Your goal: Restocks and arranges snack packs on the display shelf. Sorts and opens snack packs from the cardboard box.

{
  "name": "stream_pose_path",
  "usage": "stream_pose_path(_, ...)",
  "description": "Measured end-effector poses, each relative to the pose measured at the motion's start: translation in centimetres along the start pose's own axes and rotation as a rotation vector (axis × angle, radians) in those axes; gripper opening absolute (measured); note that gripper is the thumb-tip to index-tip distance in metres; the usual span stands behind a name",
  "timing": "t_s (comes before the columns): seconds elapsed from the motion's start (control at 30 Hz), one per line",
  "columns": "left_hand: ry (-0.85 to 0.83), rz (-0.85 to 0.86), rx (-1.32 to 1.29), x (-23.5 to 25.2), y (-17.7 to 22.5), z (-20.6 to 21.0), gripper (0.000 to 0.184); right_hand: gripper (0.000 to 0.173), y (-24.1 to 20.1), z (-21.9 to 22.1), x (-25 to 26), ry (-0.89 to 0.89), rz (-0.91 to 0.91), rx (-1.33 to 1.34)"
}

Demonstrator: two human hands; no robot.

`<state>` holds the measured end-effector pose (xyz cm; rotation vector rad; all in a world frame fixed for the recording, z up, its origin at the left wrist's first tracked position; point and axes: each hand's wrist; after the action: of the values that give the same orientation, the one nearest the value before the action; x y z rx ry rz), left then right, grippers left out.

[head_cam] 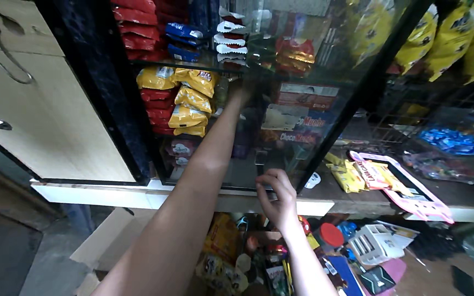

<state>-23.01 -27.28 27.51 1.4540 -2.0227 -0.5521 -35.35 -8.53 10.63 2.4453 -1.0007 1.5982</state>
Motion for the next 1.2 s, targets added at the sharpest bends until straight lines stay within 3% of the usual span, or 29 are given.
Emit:
stream_pose_path(0.13, 0.067, 0.017, 0.259, -0.9, 0.3, 1.2, 0.042, 0.014, -0.6, -0.3, 0.0, -0.02, -0.002, 0.013)
stream_pose_path(0.27, 0.114, -0.158, 0.281, -1.9, 1.4, 1.1, 0.04, 0.014, -0.5, -1.0, -0.4, -0.01, 0.028, -0.021)
stream_pose_path(0.43, 0.1, -0.135, 0.371, -2.7, 2.0, 1.1, 0.036, 0.015, -0.2, -1.0, -1.1, -0.002, 0.058, -0.032)
stream_pose_path(0.63, 0.094, -0.074, 0.359, -1.6, 1.3, 0.7, 0.038, 0.015, 0.2, -1.1, -1.5, -0.024, 0.061, -0.03)
stream_pose_path(0.77, -0.05, -0.088, 0.441, -1.0, 1.1, -0.7, 0.041, 0.014, 0.0, -1.2, -1.8, -0.059, 0.055, -0.031)
stream_pose_path(1.2, 0.047, -0.081, 0.354, -2.4, 0.8, 0.1, 0.039, 0.015, -0.1, -1.8, -3.9, -0.146, 0.131, -0.068)
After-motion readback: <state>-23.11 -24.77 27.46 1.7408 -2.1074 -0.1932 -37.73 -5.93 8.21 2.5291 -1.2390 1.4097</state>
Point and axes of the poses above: each hand's wrist, its own x-axis towards the middle knuckle, its own z-axis out of the palm, y = z × x, and after that the axes turned 11 degrees about -y, right-handed
